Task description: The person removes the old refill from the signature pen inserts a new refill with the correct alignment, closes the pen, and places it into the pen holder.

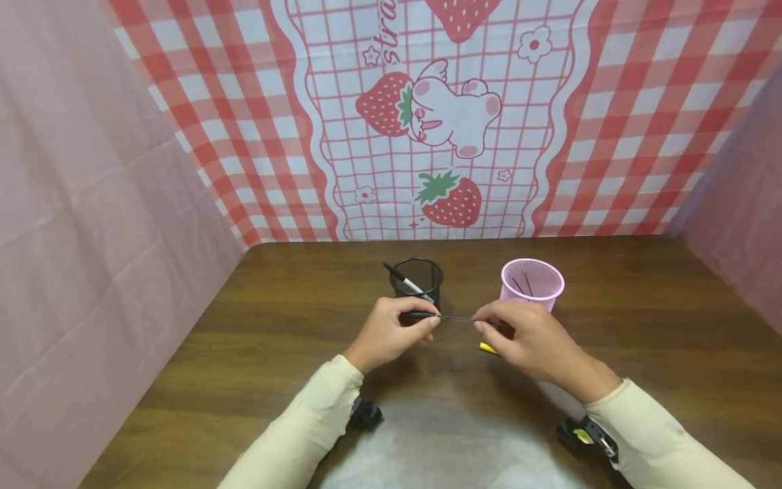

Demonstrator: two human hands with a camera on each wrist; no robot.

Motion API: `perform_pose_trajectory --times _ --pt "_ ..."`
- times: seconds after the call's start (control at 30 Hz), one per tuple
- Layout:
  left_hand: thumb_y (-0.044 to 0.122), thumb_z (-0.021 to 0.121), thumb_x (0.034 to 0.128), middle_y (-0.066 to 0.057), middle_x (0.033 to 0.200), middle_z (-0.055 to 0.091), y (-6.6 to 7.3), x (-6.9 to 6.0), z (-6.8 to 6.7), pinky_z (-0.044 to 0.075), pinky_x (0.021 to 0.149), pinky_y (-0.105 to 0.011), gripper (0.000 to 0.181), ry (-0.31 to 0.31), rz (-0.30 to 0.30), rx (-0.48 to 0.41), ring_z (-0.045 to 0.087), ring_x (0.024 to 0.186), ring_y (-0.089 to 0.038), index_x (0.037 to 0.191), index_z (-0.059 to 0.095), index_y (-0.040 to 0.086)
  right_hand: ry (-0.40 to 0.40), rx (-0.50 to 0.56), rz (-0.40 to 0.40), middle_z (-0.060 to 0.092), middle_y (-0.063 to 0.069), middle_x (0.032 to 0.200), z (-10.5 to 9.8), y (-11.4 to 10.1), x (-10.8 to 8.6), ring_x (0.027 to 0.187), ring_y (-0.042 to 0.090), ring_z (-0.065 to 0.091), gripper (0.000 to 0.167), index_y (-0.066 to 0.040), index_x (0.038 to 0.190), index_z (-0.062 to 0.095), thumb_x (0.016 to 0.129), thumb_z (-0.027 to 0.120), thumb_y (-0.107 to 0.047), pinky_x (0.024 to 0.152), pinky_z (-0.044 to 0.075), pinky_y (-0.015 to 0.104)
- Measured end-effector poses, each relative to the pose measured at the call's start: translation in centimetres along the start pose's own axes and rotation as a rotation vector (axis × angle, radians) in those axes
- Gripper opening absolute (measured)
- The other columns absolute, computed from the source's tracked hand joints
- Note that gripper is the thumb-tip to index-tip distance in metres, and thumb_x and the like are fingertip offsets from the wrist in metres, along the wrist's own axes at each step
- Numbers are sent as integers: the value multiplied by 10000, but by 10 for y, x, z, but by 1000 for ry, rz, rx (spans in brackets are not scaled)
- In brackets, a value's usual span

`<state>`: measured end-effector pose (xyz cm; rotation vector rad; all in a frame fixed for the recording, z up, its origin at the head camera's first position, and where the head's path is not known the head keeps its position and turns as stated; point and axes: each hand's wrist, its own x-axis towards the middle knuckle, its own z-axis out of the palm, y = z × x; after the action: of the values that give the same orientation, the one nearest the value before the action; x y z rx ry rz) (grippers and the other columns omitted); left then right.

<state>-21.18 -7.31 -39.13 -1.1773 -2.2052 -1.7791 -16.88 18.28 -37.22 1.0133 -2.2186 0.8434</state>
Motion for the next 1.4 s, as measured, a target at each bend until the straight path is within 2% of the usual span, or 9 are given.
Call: perform_pose_trajectory --times 0.17,0.33,0.57,0.8,0.97,1.2,1.4 --pt "27 704 930 -59 704 698 2 1 -1 611 591 -354 88 16 -24 10 698 615 -273 1010 734 9 -17 -14 14 628 -162 804 -1 2 2 655 -9 510 188 -159 933 719 811 773 -25 548 451 174" --pt "89 707 945 -35 716 702 1 3 -4 614 591 -353 94 11 -5 -8 697 615 -211 1011 739 29 -19 -25 31 639 -150 808 -2 3 1 660 -5 514 174 -136 920 721 806 781 -19 561 441 145" --pt "79 700 949 -172 746 701 1 2 -5 616 596 -354 105 3 -3 -22 694 622 -182 1019 733 8 -19 -22 41 633 -149 801 -1 5 -1 661 -3 517 153 -119 911 718 810 777 -20 565 440 140" --pt "70 699 949 -150 739 703 1 1 -6 617 597 -361 120 19 -4 -41 697 619 -216 1032 728 -12 -17 -23 44 619 -165 782 2 5 -3 651 -8 511 164 -152 899 713 812 775 -28 547 447 169" --pt "70 696 951 -213 753 692 0 0 -6 619 598 -364 121 20 2 -56 696 621 -213 1035 728 -12 -18 -31 49 607 -177 769 3 5 -3 644 -13 502 164 -156 891 714 809 780 -31 539 444 177" --pt "90 700 954 -122 731 704 -1 0 -6 616 584 -370 158 25 4 -53 693 613 -204 1044 721 -39 -24 -48 47 600 -189 762 5 5 -4 643 -16 498 160 -167 877 709 807 780 -42 544 441 177" --pt "85 704 950 -117 731 705 0 1 -6 616 582 -379 154 34 -2 -56 694 613 -192 1050 724 -30 -35 -82 19 621 -177 772 7 5 -4 648 -16 505 136 -156 866 711 798 780 -60 565 422 139"
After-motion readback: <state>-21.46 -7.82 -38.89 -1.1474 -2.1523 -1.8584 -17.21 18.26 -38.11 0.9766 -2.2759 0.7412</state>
